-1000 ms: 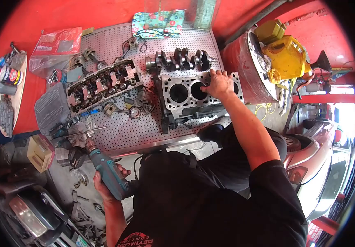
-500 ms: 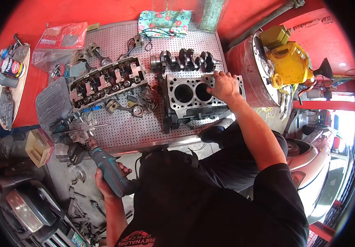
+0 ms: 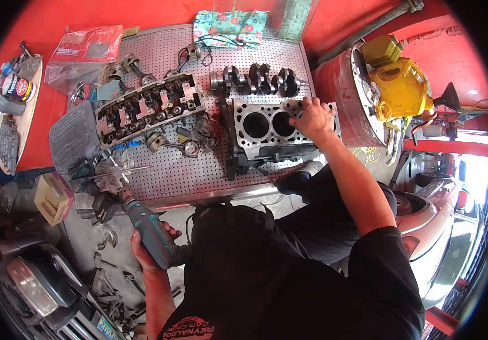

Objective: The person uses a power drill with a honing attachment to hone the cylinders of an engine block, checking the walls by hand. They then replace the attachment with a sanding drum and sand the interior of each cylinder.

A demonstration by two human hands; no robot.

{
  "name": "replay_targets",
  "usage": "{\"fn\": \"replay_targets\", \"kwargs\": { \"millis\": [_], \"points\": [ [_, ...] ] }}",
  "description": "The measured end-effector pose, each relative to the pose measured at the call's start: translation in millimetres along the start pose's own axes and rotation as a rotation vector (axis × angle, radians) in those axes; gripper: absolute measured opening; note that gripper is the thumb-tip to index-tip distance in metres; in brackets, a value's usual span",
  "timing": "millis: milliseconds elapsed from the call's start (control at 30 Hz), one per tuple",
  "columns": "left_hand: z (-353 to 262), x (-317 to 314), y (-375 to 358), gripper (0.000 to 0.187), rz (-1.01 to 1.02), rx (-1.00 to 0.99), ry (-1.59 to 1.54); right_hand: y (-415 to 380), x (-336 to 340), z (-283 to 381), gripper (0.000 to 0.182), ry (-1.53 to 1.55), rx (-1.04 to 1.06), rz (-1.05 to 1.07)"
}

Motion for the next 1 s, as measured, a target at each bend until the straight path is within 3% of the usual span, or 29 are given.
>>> {"fn": "replay_targets", "kwargs": {
  "millis": [200, 300, 333, 433, 467, 567, 833, 1000],
  "points": [
    [2, 7, 0, 0.074, 0.015, 0.004, -0.018, -11, -5, -3, 0.075, 0.047, -0.031, 0.009],
    [2, 8, 0, 0.074, 0.005, -0.019, -0.021, -25, -20, -3, 0.071, 0.034, 0.126, -0.278],
    [1, 9, -1, 0.074, 0.006, -0.023, -0.021, -30, -22, -1, 0.057, -0.083, 0.29, -0.412],
    [-1, 12, -1, 0.074, -0.006, -0.024, -0.037, -26, -18, 3, 0.048, -0.409, 0.876, -0.038],
    [-2, 13, -2, 0.074, -0.011, -0.015, -0.041, -24, -25, 1, 0.048, -0.534, 0.921, -0.064],
    [-3, 15, 2, 0.073, 0.005, -0.025, 0.018, 3, -33, -16, 0.055, -0.756, 0.963, -0.144],
    [1, 20, 2, 0.073, 0.007, -0.019, -0.02, -6, -10, -13, 0.052, -0.759, 0.913, 0.046],
    [1, 23, -2, 0.072, 0.004, -0.026, -0.012, -11, -10, -16, 0.053, -0.725, 0.925, 0.025]
  ]
}}
Point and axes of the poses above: each hand's wrist, its own y-axis towards the middle knuckle, its own x-axis out of the back of the hand, z = x × y, the point moved 2 cm from there along y, towards the middle knuckle, and after that the axes turned 9 degrees about -y, right-handed, at the moved point
